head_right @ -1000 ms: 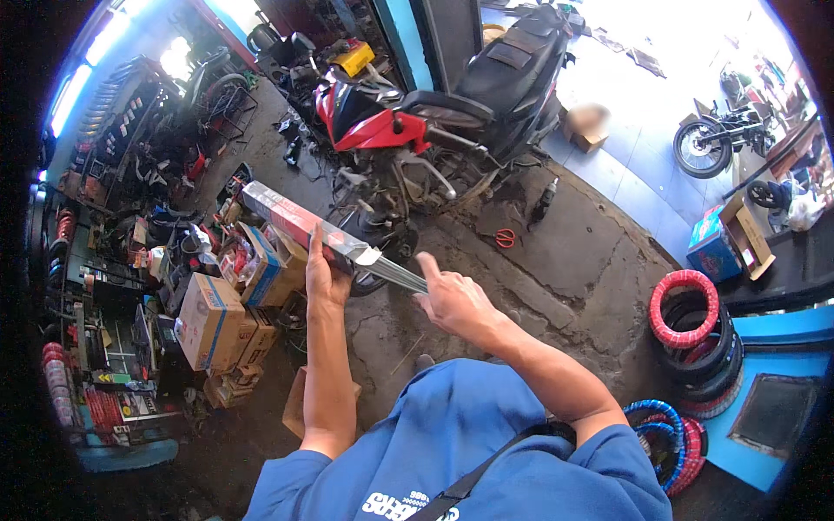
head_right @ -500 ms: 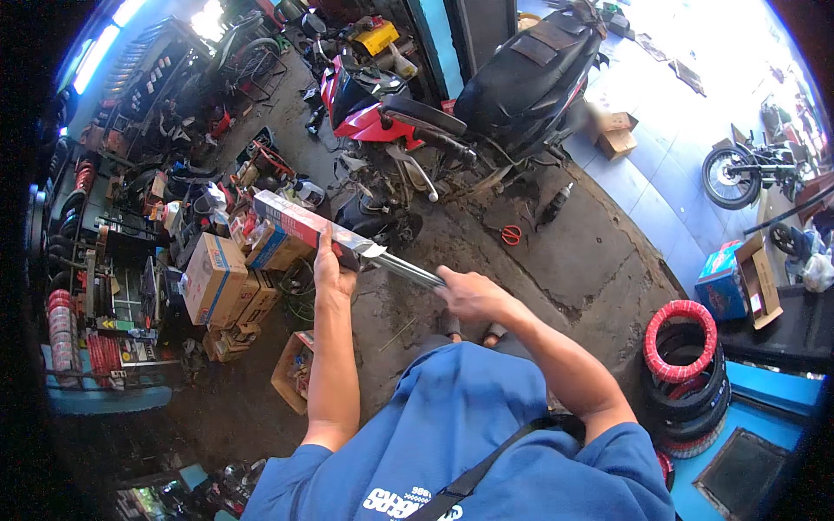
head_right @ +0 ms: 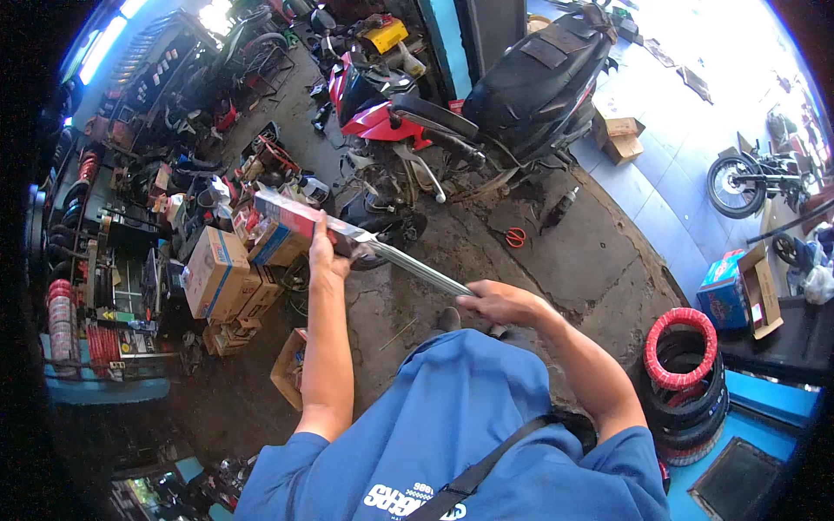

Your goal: The recorder prepares a welding machine and wires, then performs welding on parts of a motorcycle frame.

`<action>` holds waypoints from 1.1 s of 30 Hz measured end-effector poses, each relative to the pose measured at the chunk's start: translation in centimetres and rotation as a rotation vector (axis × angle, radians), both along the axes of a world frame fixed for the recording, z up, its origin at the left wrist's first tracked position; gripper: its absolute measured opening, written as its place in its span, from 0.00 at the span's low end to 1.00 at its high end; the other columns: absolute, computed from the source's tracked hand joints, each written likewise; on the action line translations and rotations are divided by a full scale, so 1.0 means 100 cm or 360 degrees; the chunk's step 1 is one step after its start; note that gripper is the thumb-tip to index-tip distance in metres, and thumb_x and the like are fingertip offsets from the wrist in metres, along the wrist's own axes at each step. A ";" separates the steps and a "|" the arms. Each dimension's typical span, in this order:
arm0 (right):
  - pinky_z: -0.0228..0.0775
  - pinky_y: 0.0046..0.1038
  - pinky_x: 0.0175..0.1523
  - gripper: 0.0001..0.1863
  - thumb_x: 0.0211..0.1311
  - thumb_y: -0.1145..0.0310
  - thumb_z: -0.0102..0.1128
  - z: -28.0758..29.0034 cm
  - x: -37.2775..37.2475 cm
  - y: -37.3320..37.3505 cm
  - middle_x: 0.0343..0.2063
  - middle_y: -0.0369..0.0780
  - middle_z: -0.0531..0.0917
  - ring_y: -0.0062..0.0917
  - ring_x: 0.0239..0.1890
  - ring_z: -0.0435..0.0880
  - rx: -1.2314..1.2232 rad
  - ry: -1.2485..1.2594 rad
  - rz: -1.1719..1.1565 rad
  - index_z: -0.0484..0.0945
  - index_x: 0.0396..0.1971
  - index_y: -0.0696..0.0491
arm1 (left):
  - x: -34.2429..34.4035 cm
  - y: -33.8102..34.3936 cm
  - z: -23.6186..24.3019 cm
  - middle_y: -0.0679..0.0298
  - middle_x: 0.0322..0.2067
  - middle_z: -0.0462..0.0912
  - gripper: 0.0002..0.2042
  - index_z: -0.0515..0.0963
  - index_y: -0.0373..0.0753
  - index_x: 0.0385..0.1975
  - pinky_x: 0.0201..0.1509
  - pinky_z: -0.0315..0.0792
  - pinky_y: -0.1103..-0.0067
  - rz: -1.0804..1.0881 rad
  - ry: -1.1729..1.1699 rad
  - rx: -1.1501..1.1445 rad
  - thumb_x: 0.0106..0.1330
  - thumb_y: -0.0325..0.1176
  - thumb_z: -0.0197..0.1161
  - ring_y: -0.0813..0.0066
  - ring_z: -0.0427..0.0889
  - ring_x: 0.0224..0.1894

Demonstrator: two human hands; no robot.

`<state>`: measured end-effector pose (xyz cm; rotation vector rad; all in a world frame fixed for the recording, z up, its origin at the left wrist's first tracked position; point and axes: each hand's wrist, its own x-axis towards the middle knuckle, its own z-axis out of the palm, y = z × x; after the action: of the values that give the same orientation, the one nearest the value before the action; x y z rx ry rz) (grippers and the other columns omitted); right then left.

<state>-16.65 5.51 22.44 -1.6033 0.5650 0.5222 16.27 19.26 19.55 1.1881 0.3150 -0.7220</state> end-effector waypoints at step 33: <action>0.57 0.24 0.26 0.17 0.63 0.56 0.60 0.038 0.122 0.036 0.16 0.28 0.68 0.14 0.21 0.64 0.0035 -0.0347 -0.0201 0.78 0.27 0.57 | 0.033 0.090 -0.026 0.60 0.45 0.77 0.27 0.70 0.39 0.52 0.45 0.78 0.54 0.0233 0.0191 -0.0354 0.60 0.52 0.66 0.59 0.79 0.44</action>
<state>-4.43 9.14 26.19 -1.5683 0.4906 0.2545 19.53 28.24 16.96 0.9036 0.4070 -0.6826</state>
